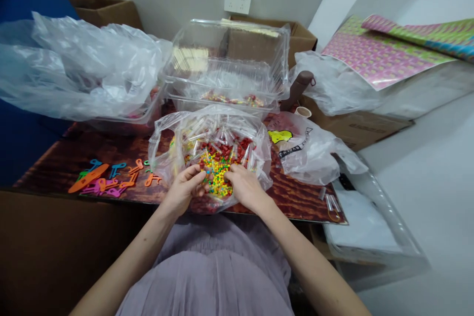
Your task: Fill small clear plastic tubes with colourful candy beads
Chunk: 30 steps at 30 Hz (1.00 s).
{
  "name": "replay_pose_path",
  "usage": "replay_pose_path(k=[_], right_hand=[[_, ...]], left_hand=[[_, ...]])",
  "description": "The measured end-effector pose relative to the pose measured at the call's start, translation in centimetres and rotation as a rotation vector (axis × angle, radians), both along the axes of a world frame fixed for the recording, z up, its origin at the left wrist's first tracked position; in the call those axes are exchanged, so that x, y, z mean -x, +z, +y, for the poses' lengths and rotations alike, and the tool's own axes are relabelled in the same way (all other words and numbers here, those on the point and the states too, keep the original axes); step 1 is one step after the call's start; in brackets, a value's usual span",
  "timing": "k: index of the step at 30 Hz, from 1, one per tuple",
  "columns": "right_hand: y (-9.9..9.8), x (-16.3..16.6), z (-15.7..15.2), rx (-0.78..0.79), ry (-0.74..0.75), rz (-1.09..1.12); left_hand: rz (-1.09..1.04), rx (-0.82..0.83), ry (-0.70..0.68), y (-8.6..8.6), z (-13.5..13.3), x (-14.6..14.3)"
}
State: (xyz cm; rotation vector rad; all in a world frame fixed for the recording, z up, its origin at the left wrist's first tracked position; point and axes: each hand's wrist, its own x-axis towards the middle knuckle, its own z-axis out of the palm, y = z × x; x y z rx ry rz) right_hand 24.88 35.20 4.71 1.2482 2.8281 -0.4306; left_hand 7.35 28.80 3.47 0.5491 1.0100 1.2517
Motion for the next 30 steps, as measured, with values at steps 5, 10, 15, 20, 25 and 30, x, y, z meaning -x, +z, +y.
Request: replay_pose_path(k=[5,10,15,20,25,30], right_hand=[[0.1,0.6,-0.1,-0.093,0.029,-0.111],[0.3,0.4,0.4,-0.091,0.032,-0.119],[0.3,0.2,0.3,-0.051,0.063,-0.119],[0.0,0.4,0.2,-0.085,0.058,-0.114],[0.5,0.3,0.3,-0.005,0.019,0.011],[1.9,0.1,0.9,-0.076,-0.054,0.027]], left_hand=[[-0.035,0.000,-0.021,0.5,0.0,-0.2],[-0.038,0.018,-0.021,0.7,-0.2,0.0],[-0.052,0.018,-0.011,0.3,-0.2,-0.1],[-0.050,0.026,-0.013,0.2,-0.2,-0.1],[-0.045,0.039,-0.001,0.2,-0.4,0.1],[-0.019,0.037,-0.009,0.2,-0.4,0.0]])
